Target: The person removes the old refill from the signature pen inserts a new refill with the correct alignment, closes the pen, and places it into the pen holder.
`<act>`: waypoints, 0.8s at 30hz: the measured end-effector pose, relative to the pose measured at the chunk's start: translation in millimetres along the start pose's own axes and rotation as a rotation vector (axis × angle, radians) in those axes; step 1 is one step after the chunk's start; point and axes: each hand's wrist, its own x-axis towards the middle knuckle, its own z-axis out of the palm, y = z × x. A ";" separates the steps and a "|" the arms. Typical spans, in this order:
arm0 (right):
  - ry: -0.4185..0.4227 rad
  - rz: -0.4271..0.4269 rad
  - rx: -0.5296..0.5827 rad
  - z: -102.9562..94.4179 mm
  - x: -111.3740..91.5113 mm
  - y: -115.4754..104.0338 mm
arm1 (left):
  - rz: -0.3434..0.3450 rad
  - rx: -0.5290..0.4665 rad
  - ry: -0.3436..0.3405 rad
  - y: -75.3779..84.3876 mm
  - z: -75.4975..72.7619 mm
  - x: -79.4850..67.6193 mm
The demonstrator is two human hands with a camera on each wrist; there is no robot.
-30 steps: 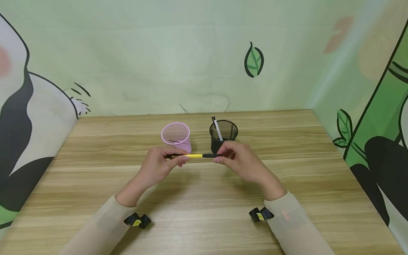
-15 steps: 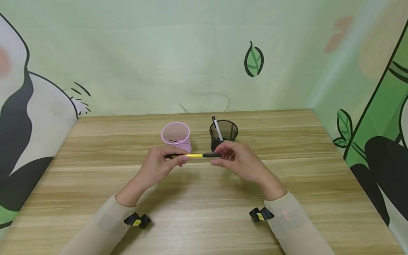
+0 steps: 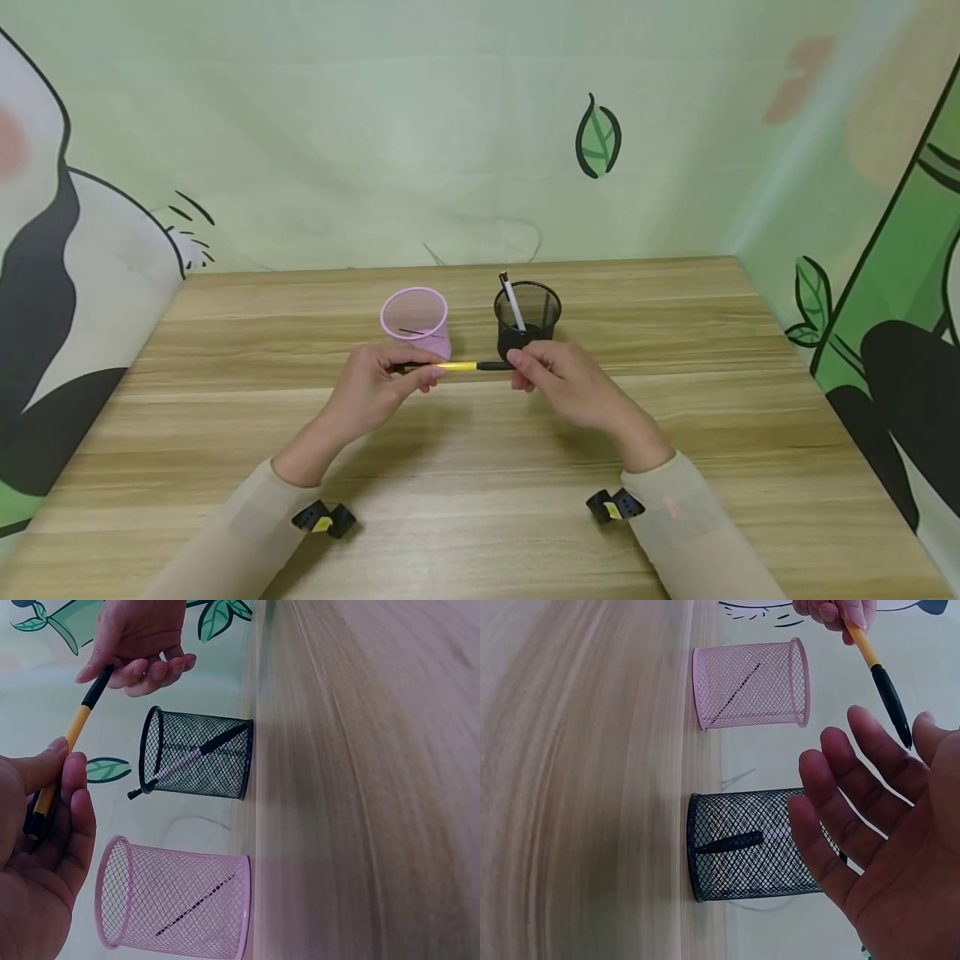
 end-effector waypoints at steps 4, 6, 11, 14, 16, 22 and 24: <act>0.001 -0.009 -0.013 0.5 -0.5 1.8 | -0.005 -0.003 -0.002 0.8 0.3 -0.4; 0.003 -0.016 -0.016 0.3 -0.7 2.2 | -0.007 -0.003 -0.004 1.3 0.4 -0.6; 0.004 -0.040 -0.001 0.1 -1.6 2.1 | -0.020 -0.001 -0.007 1.4 0.9 -0.9; 0.006 -0.045 0.003 0.1 -2.0 2.1 | -0.019 0.002 -0.006 1.2 0.8 -1.0; 0.007 -0.046 0.003 0.0 -2.1 1.9 | -0.013 0.003 -0.006 1.1 0.6 -1.0; 0.009 -0.042 0.008 -0.3 -2.5 0.1 | -0.012 -0.007 -0.006 0.3 -0.4 -1.2; 0.013 -0.039 0.005 -0.1 -2.5 -0.1 | -0.014 -0.010 -0.007 -0.4 -0.6 -1.2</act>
